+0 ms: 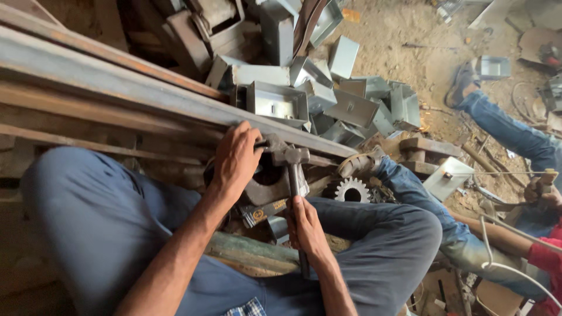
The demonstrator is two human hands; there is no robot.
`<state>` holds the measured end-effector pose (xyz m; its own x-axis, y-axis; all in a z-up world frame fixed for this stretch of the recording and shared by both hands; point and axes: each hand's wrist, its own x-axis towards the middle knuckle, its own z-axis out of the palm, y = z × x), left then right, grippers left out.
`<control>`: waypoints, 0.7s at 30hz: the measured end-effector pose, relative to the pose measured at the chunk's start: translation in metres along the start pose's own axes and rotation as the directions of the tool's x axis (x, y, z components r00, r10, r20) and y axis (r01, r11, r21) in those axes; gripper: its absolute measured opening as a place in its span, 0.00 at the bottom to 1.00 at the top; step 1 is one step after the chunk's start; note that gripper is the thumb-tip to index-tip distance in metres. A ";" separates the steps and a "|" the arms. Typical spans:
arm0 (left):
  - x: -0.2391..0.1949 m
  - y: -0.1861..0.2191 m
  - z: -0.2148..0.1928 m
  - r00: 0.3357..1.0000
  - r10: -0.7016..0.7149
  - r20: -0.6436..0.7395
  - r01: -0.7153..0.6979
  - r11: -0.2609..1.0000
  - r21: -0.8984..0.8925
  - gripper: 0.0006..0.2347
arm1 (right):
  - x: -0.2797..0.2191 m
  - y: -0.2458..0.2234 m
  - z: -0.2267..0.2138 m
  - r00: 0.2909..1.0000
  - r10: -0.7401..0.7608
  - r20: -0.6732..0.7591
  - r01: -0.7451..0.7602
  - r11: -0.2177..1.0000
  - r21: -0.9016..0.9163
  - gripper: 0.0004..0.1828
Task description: The person uses a hammer and a metal rod to assemble and align metal parts within a larger cast metal housing while sitting on a fabrication floor. They repeatedly strike the rod to seat components and then handle a smaller metal piece to align it.
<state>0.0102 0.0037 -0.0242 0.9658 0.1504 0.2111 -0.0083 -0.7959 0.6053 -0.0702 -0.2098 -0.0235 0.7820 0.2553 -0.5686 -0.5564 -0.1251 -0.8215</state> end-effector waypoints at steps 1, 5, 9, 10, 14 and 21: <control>0.002 0.000 0.000 0.999 0.032 0.009 -0.032 0.999 -0.018 0.11 | 0.000 0.000 0.000 1.000 0.022 -0.015 -0.022 1.000 0.002 0.25; 0.005 0.000 -0.008 0.992 -0.020 0.122 0.042 0.982 -0.185 0.10 | 0.002 0.005 -0.001 0.997 0.069 -0.020 -0.068 0.997 0.037 0.24; 0.005 0.006 -0.017 0.986 0.151 -0.075 -0.169 0.890 -0.424 0.10 | 0.010 0.015 -0.003 0.998 0.058 0.000 -0.058 0.995 0.079 0.25; 0.006 0.008 -0.018 0.982 0.165 -0.096 -0.190 0.895 -0.404 0.10 | 0.010 0.018 -0.003 0.999 0.050 -0.005 -0.049 0.996 0.072 0.26; 0.006 0.010 -0.019 0.990 0.126 -0.065 -0.140 0.942 -0.306 0.12 | 0.013 0.022 -0.005 0.999 0.033 0.005 -0.033 0.997 0.065 0.28; 0.003 0.003 -0.018 0.995 -0.027 0.097 0.048 0.973 -0.224 0.08 | 0.010 0.018 -0.006 0.999 0.030 0.020 -0.031 0.998 0.052 0.28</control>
